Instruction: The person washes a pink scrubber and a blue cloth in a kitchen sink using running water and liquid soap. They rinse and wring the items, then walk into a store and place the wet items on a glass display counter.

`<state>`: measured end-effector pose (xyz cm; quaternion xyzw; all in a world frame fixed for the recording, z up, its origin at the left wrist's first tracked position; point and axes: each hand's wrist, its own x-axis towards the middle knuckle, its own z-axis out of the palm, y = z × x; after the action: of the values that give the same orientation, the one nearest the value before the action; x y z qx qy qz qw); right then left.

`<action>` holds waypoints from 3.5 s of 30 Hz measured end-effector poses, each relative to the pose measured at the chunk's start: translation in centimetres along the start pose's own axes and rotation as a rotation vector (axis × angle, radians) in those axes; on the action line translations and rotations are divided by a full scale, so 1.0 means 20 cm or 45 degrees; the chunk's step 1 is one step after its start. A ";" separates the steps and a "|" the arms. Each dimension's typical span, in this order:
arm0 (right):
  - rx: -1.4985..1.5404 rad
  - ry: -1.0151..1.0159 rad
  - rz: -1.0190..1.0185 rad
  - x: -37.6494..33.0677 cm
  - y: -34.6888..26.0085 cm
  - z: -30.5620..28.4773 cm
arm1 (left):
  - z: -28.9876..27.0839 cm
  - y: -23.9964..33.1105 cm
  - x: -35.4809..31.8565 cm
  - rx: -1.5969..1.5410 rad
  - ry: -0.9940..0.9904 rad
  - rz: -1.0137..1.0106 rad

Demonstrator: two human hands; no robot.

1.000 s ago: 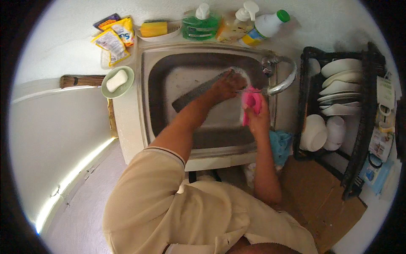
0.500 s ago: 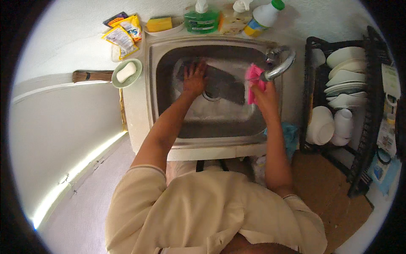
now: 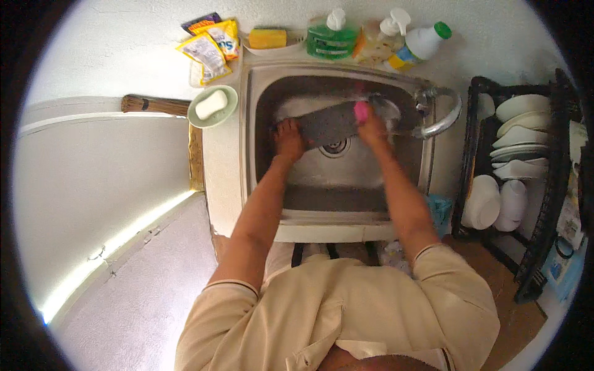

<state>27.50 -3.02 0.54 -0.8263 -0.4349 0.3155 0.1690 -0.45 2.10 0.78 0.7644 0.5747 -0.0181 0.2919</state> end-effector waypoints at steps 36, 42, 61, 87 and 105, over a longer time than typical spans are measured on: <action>1.666 -0.021 0.267 -0.41 -0.45 -0.21 | -0.28 0.82 -0.09 -1.417 0.207 0.081; 2.222 -0.350 0.301 -0.50 -0.44 -0.27 | -0.24 0.90 0.05 -1.464 -0.214 -0.035; 2.543 -0.365 0.445 -0.52 -0.27 -0.36 | -0.45 1.19 0.13 -0.917 -0.740 0.747; 0.269 -0.250 -0.245 -0.40 -0.53 -0.58 | -0.43 0.85 -0.21 -1.615 0.128 0.004; -1.508 -0.752 -0.178 -0.04 -0.62 -0.76 | -0.80 0.22 -0.45 -1.509 0.215 -0.045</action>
<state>29.76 3.13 19.03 -0.6282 -0.6153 0.2248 -0.4198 -4.50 1.07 19.10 0.4605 0.5205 0.3616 0.6215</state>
